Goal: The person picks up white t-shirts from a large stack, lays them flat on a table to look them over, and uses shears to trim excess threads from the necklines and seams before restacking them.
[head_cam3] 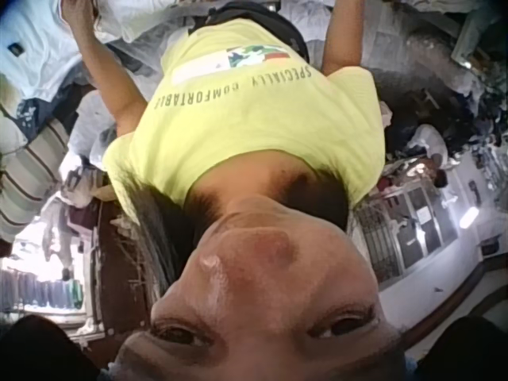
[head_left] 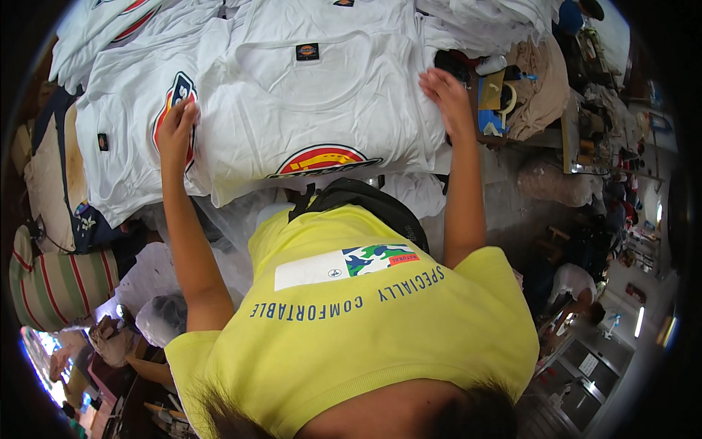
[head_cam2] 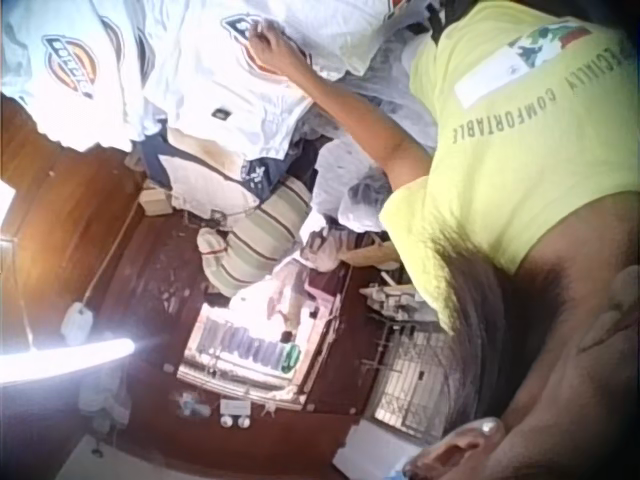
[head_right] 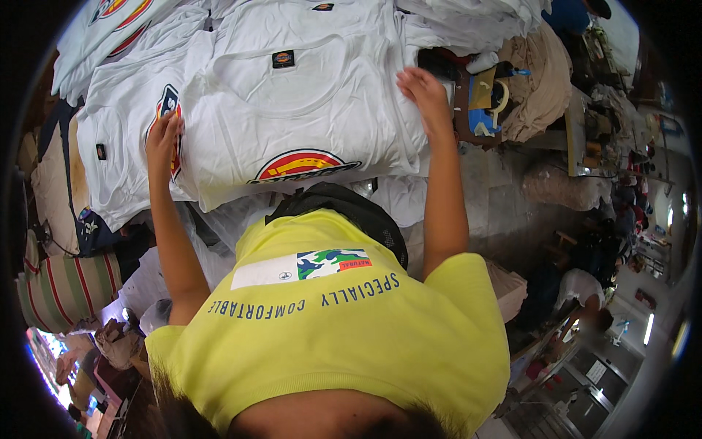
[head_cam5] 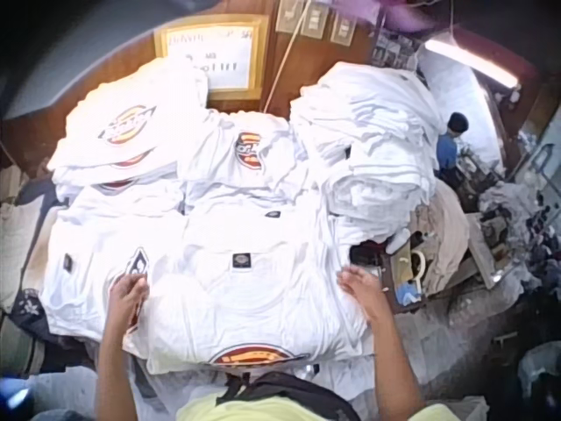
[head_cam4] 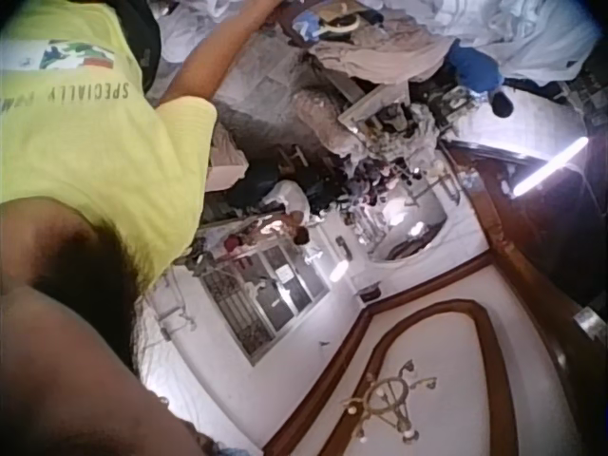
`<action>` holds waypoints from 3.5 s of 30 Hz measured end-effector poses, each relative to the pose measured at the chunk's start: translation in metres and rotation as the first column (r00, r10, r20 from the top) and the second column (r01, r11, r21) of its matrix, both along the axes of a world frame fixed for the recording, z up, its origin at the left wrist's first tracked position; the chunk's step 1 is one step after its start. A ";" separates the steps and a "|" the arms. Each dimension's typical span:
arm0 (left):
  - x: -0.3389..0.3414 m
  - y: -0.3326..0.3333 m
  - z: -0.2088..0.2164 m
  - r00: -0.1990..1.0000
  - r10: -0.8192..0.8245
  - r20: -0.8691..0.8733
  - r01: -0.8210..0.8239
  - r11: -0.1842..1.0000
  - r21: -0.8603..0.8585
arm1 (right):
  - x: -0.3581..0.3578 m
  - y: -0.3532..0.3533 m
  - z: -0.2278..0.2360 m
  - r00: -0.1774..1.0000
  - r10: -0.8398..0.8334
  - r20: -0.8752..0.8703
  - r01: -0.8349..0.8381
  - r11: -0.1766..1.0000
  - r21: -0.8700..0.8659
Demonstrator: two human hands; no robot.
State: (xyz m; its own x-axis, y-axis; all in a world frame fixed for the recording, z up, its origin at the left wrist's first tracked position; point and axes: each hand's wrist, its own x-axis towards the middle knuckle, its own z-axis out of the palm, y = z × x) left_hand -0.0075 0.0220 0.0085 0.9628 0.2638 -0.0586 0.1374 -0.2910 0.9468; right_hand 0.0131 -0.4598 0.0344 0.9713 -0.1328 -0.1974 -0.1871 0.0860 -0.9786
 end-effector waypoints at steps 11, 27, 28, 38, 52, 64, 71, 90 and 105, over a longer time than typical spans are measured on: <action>0.025 -0.029 0.020 0.924 -0.316 -0.216 -0.069 0.417 -0.906 | 0.048 0.029 0.006 0.897 0.332 -0.292 -0.261 0.931 0.255; -0.099 0.041 0.057 0.607 -0.397 0.688 0.795 0.310 -0.522 | -0.058 -0.079 0.049 0.649 0.402 0.646 -0.726 0.580 0.369; -0.086 0.044 0.053 0.548 -0.406 0.731 0.836 0.286 -0.468 | -0.049 -0.074 0.066 0.489 0.484 0.725 -0.856 0.426 0.293; 0.134 -0.002 -0.025 0.912 -0.359 -0.199 0.019 0.520 -0.854 | 0.141 0.009 -0.031 0.957 0.249 -0.148 -0.150 0.863 0.482; 0.050 -0.038 0.030 0.980 0.064 0.186 -0.168 0.765 0.622 | 0.059 0.013 -0.025 0.878 0.150 0.455 0.291 0.587 -0.755; 0.009 -0.098 -0.014 0.967 -0.236 -0.101 0.175 0.319 0.931 | 0.043 0.047 -0.046 0.809 0.584 0.063 0.072 0.009 -0.997; 0.100 -0.068 -0.038 0.979 -0.201 -0.045 0.129 0.431 0.893 | 0.117 0.048 -0.057 0.804 0.559 0.202 0.229 0.022 -0.973; 0.163 -0.050 -0.036 0.964 -0.268 0.001 0.126 0.456 0.881 | 0.181 0.057 -0.059 0.845 0.423 0.327 0.317 0.096 -0.944; 0.190 -0.104 -0.015 0.903 -0.297 0.310 -0.181 0.392 0.902 | -0.038 -0.069 -0.007 0.979 0.168 0.111 -0.078 0.825 -0.559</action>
